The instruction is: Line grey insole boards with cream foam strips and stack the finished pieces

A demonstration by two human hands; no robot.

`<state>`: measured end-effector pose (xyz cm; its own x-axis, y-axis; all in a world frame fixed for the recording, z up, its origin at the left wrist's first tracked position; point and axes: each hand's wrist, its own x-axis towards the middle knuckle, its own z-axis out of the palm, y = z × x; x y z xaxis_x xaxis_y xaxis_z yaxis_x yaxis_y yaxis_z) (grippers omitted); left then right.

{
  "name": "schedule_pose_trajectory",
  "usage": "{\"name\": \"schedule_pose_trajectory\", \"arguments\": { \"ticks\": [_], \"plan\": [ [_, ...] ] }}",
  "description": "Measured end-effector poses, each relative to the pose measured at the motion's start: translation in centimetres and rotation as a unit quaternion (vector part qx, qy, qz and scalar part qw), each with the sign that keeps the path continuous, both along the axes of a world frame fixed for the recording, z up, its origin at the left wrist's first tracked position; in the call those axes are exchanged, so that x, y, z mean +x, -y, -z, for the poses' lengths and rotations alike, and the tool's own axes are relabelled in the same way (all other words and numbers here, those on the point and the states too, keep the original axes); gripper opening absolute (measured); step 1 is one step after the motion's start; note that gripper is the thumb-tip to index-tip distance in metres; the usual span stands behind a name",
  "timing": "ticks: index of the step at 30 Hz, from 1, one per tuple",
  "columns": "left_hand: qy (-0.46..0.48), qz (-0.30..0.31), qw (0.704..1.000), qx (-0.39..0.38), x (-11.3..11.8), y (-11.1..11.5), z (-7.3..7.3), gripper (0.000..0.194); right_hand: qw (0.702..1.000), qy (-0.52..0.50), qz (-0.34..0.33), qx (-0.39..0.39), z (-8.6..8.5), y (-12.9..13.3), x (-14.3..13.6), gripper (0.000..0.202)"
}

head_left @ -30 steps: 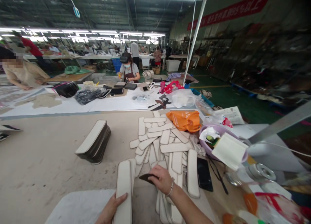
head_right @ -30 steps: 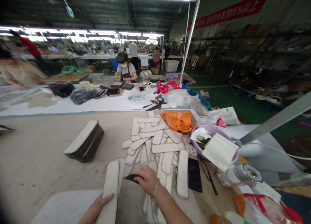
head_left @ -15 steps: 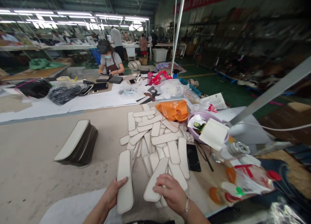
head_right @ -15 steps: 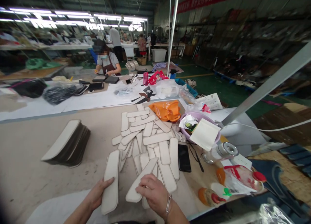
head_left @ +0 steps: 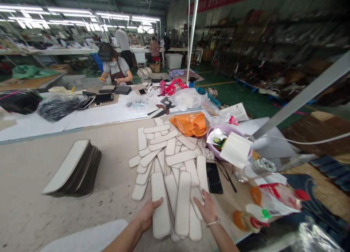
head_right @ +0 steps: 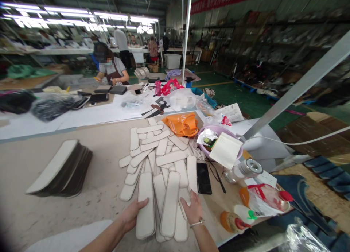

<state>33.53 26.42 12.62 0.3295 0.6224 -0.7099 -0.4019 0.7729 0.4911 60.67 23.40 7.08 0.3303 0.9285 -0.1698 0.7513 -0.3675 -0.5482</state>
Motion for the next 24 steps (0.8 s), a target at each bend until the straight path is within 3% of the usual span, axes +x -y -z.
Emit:
{"name": "schedule_pose_trajectory", "arguments": {
  "ticks": [5,12,16,21,24],
  "plan": [
    [-0.026,0.019,0.999,0.041,1.8,-0.9,0.7,0.051,0.997,0.053,0.008,-0.059,0.6,-0.9,-1.9,0.080],
    [-0.105,-0.027,0.993,0.044,2.7,-0.2,1.3,0.055,0.991,-0.111,-0.036,-0.070,-1.1,-0.9,-8.0,0.067],
    [-0.107,-0.029,0.993,0.041,2.0,0.3,1.7,0.060,0.988,-0.126,-0.081,-0.034,-1.2,-1.0,-10.3,0.063],
    [-0.101,0.025,0.994,0.019,1.3,0.7,3.3,0.051,0.968,-0.190,-0.158,-0.037,-1.5,-1.5,-10.2,0.054],
    [-0.098,0.021,0.995,0.007,1.1,1.1,4.3,0.043,0.978,-0.182,-0.098,0.014,-1.4,-1.8,-8.5,0.034]
  ]
}}
